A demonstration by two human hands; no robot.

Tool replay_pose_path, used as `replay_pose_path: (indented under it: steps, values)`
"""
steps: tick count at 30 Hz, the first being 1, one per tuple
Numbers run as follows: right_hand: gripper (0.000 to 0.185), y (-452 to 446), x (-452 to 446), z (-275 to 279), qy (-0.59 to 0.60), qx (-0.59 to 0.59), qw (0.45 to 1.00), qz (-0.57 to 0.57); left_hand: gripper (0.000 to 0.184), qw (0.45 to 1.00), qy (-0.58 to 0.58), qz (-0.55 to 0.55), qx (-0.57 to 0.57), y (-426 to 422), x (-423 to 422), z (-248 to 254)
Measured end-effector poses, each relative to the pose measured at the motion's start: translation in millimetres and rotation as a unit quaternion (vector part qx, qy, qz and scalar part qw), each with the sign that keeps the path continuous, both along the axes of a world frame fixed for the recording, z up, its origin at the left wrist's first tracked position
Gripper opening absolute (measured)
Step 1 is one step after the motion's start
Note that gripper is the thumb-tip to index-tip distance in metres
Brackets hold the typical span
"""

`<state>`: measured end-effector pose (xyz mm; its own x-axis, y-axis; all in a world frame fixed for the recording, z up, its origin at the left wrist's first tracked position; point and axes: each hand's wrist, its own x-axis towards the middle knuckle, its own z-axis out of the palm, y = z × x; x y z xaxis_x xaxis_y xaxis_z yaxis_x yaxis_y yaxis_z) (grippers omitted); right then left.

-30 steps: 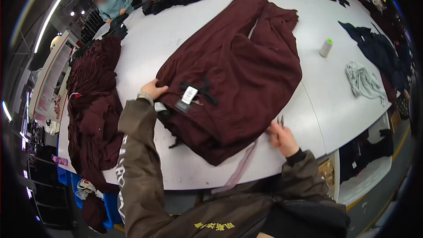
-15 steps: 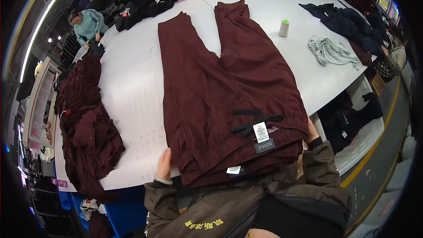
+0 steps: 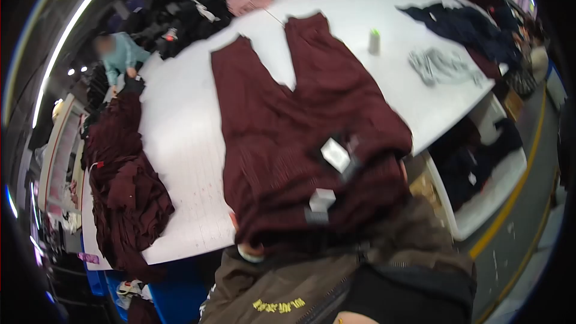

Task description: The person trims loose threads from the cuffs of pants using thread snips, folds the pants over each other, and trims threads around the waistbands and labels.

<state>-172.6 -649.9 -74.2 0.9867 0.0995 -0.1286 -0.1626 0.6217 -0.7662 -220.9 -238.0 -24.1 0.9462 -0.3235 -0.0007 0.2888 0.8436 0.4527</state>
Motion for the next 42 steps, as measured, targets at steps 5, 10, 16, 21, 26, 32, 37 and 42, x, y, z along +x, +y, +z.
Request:
replay_pose_path:
  steps: [5, 10, 16, 21, 26, 32, 37, 42]
  values:
    - [0.055, 23, 46, 5, -0.156, -0.134, 0.975, -0.088, 0.06, 0.998, 0.053, 0.03, 0.03, 46, 26, -64]
    - [0.05, 29, 54, 1, -0.202, -0.158, 0.959, -0.118, 0.058, 0.997, 0.032, 0.067, -0.007, 76, 30, -93]
    - [0.044, 20, 52, 25, -0.118, -0.072, 0.988, -0.068, 0.055, 0.998, -0.026, 0.006, -0.053, 46, 28, -58]
    - [0.036, 15, 51, 65, 0.05, 0.145, 0.988, -0.01, 0.053, 0.997, 0.07, 0.024, 0.022, 46, 25, -36]
    - [0.031, 6, 89, 98, -0.076, 0.091, 0.993, 0.027, 0.058, 0.997, 0.032, 0.017, -0.067, -5, 52, 57]
    - [0.031, 24, 194, 211, -0.176, 0.281, 0.943, 0.006, 0.093, 0.953, -0.263, 0.133, -0.068, -19, 226, 155]
    - [0.028, 1, 95, 214, -0.139, -0.087, 0.963, -0.214, 0.037, 0.721, -0.398, 0.107, 0.556, -98, 158, 137]
    - [0.019, -4, -50, 81, -0.098, -0.449, 0.887, -0.048, 0.042, 0.593, -0.413, 0.055, 0.688, -146, 57, 31]
